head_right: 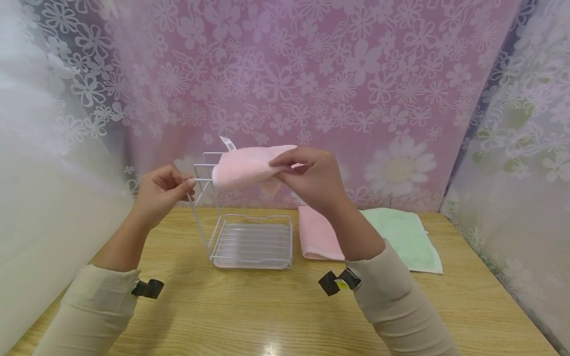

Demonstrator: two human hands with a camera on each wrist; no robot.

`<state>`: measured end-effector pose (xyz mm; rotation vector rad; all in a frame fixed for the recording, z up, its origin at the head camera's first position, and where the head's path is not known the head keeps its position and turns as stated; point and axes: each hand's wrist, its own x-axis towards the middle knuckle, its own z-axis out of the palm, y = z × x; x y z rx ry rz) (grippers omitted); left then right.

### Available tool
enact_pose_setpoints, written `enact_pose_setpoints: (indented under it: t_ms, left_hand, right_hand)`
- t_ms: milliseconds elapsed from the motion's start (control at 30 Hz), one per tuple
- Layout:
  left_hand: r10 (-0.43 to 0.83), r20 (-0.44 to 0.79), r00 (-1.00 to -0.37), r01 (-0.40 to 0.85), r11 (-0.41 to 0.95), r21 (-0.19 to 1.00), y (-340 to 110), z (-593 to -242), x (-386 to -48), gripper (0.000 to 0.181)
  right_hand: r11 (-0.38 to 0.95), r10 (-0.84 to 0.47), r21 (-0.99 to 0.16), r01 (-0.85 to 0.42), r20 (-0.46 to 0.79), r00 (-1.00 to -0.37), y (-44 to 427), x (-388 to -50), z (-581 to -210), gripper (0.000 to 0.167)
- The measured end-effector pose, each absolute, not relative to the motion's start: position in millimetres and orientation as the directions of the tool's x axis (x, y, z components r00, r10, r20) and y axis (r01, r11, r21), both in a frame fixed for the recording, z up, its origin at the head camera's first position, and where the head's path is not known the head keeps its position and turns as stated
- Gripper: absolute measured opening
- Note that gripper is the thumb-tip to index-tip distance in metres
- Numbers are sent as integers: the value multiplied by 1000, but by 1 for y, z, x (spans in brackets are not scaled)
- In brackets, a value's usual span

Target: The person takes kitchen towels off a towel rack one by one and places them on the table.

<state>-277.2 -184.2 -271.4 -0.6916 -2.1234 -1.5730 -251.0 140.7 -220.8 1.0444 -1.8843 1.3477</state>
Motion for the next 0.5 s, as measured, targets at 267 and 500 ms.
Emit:
enact_pose_setpoints:
  t_ms: [267,500]
  left_hand:
    - [150,591,-793,609,242,756,-185,-271,-278,17]
    - [156,588,-793,608,244,755,-185,-272,-278,17]
  right_hand:
    - [174,-250,-463,-869,833,-494,144,-244,-222,21]
    - [119,-246,-474,-873,837,-488,149,-239,-224,25]
